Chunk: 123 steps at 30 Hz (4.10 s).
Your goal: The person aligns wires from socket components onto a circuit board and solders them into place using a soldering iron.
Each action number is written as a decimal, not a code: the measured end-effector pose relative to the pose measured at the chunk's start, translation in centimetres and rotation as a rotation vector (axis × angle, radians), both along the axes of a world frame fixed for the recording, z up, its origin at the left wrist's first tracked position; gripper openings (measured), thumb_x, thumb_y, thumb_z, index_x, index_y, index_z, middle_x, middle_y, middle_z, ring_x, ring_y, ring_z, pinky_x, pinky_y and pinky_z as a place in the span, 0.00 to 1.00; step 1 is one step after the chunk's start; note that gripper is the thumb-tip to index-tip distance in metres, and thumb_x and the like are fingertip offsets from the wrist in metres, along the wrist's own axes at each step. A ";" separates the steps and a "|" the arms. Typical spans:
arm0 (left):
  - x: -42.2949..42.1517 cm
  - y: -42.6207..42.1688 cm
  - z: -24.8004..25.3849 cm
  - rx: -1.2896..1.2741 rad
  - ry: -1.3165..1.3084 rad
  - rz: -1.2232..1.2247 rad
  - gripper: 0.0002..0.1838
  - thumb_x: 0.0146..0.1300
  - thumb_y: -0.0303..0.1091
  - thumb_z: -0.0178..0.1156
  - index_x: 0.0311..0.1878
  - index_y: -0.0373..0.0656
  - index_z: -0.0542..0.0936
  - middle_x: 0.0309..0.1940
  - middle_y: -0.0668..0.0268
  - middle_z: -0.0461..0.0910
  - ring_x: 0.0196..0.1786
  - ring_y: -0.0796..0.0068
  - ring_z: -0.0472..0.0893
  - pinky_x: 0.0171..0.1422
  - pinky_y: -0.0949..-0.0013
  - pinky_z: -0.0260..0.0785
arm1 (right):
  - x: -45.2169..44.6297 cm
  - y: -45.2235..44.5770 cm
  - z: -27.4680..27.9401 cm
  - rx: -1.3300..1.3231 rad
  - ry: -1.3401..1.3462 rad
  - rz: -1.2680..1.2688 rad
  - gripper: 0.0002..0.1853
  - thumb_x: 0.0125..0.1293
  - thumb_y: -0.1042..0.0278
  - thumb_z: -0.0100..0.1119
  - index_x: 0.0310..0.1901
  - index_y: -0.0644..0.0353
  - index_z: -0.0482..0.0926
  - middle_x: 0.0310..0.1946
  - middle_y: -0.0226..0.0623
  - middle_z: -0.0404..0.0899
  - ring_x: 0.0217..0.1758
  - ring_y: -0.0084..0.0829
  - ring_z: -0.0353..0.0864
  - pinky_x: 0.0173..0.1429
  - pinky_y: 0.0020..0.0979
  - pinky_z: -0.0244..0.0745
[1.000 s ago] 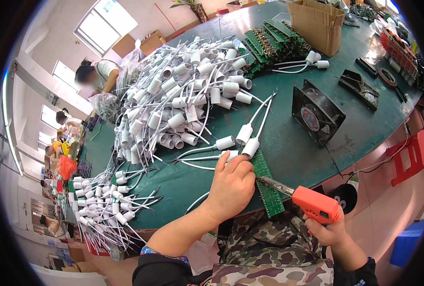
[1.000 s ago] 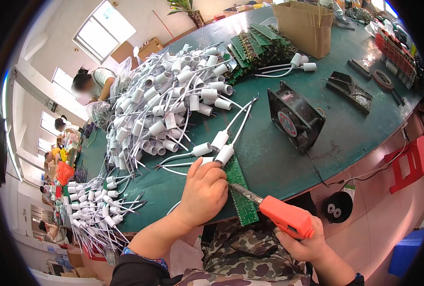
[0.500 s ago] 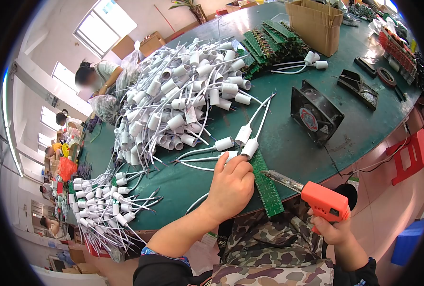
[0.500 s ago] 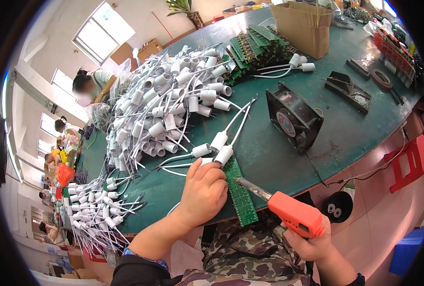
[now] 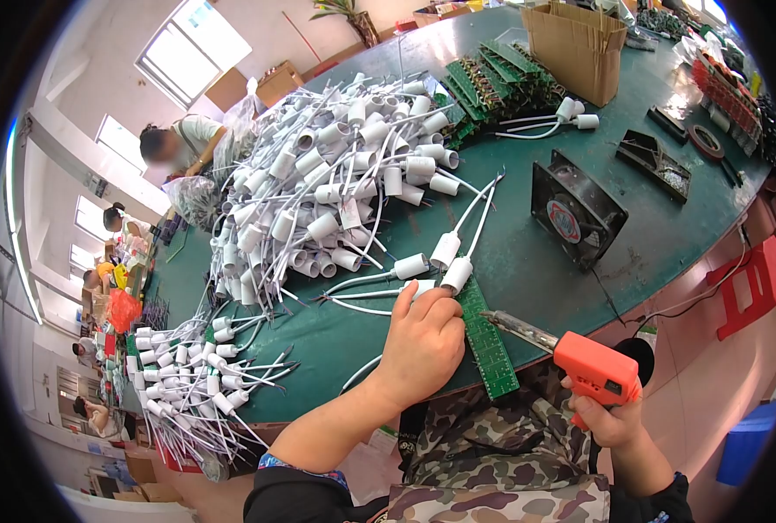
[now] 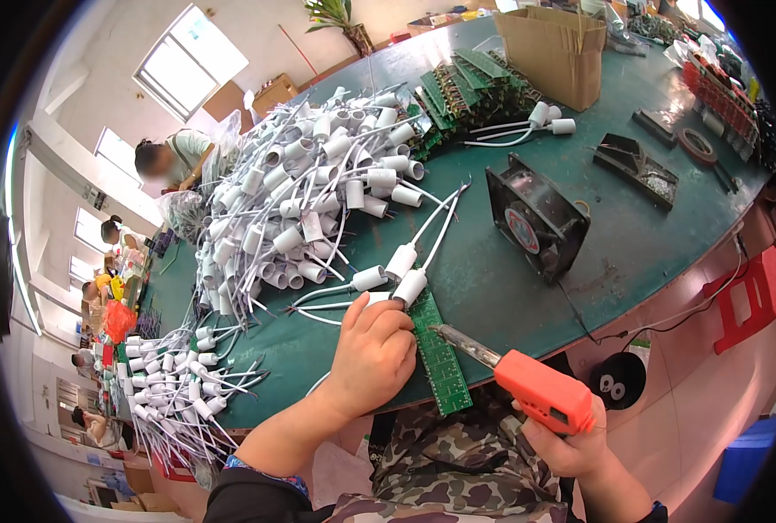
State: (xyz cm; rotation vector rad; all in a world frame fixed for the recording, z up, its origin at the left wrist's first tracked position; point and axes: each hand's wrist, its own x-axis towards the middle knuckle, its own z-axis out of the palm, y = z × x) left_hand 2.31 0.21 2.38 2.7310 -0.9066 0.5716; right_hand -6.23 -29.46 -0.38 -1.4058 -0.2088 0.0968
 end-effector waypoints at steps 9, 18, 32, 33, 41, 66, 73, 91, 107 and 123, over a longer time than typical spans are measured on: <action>-1.1 1.0 0.9 -0.091 0.054 0.012 0.15 0.50 0.28 0.71 0.42 0.43 0.81 0.51 0.61 0.79 0.60 0.58 0.79 0.71 0.44 0.64 | 0.3 -0.4 -0.7 -0.032 -0.166 -0.023 0.21 0.65 0.75 0.64 0.60 0.69 0.77 0.47 0.45 0.87 0.39 0.27 0.87 0.45 0.28 0.83; -2.8 4.3 0.3 -0.082 0.286 0.134 0.21 0.53 0.31 0.74 0.51 0.40 0.80 0.46 0.58 0.81 0.47 0.53 0.81 0.52 0.52 0.73 | 0.6 -0.6 -0.2 -0.003 -0.161 -0.045 0.22 0.65 0.75 0.66 0.60 0.70 0.77 0.48 0.46 0.87 0.43 0.31 0.88 0.49 0.31 0.83; 0.0 1.1 4.1 0.260 -0.170 -0.116 0.06 0.62 0.36 0.64 0.42 0.53 0.82 0.59 0.69 0.79 0.74 0.62 0.69 0.80 0.32 0.45 | 0.0 -1.5 -0.4 0.016 -0.104 -0.203 0.25 0.65 0.76 0.61 0.64 0.69 0.73 0.49 0.48 0.85 0.35 0.25 0.84 0.40 0.27 0.81; 0.5 0.9 3.5 0.226 -0.176 -0.156 0.07 0.62 0.35 0.64 0.44 0.52 0.83 0.62 0.66 0.76 0.75 0.61 0.68 0.79 0.33 0.49 | 0.1 -1.4 -0.3 0.029 -0.099 -0.206 0.25 0.65 0.75 0.61 0.65 0.69 0.73 0.49 0.47 0.85 0.34 0.25 0.84 0.40 0.27 0.81; 2.2 1.2 1.4 0.036 -0.180 -0.156 0.18 0.62 0.29 0.63 0.56 0.48 0.82 0.70 0.55 0.70 0.73 0.55 0.71 0.75 0.44 0.64 | 0.1 -1.7 -0.7 -0.016 -0.113 -0.254 0.26 0.67 0.72 0.61 0.66 0.69 0.70 0.49 0.47 0.84 0.33 0.25 0.83 0.38 0.27 0.82; 4.6 10.5 9.1 0.047 -0.386 0.312 0.25 0.56 0.28 0.71 0.59 0.43 0.80 0.46 0.59 0.82 0.51 0.53 0.80 0.62 0.52 0.65 | -0.1 -1.3 -0.5 0.021 -0.079 -0.275 0.25 0.65 0.75 0.59 0.64 0.69 0.73 0.48 0.45 0.86 0.33 0.25 0.84 0.39 0.28 0.83; 0.5 6.3 8.7 -0.159 -0.058 0.002 0.25 0.58 0.21 0.66 0.62 0.41 0.80 0.43 0.58 0.81 0.40 0.57 0.82 0.44 0.59 0.75 | -0.1 -0.8 -0.3 0.071 -0.103 -0.225 0.25 0.66 0.72 0.62 0.65 0.69 0.73 0.49 0.47 0.86 0.34 0.24 0.85 0.40 0.28 0.82; -1.5 2.3 -0.3 -0.533 0.159 0.002 0.10 0.58 0.20 0.66 0.42 0.38 0.78 0.40 0.56 0.80 0.38 0.58 0.81 0.41 0.63 0.75 | -0.5 -0.6 0.5 0.108 -0.128 -0.131 0.23 0.67 0.78 0.62 0.64 0.72 0.73 0.46 0.47 0.86 0.26 0.19 0.79 0.30 0.24 0.76; -1.5 1.8 -0.9 -0.179 -0.059 -0.164 0.14 0.54 0.26 0.71 0.45 0.42 0.83 0.49 0.60 0.81 0.45 0.58 0.82 0.49 0.57 0.73 | -1.5 -1.1 0.3 -0.063 -0.138 -0.076 0.20 0.64 0.77 0.66 0.57 0.72 0.77 0.46 0.47 0.87 0.40 0.29 0.87 0.46 0.29 0.81; -1.6 1.4 -2.2 -0.138 -0.065 -0.159 0.15 0.48 0.26 0.71 0.42 0.43 0.82 0.47 0.63 0.81 0.45 0.61 0.82 0.48 0.59 0.72 | -1.6 -1.2 -2.1 -0.109 -0.198 0.051 0.25 0.66 0.69 0.67 0.63 0.67 0.75 0.48 0.45 0.86 0.37 0.23 0.85 0.42 0.27 0.82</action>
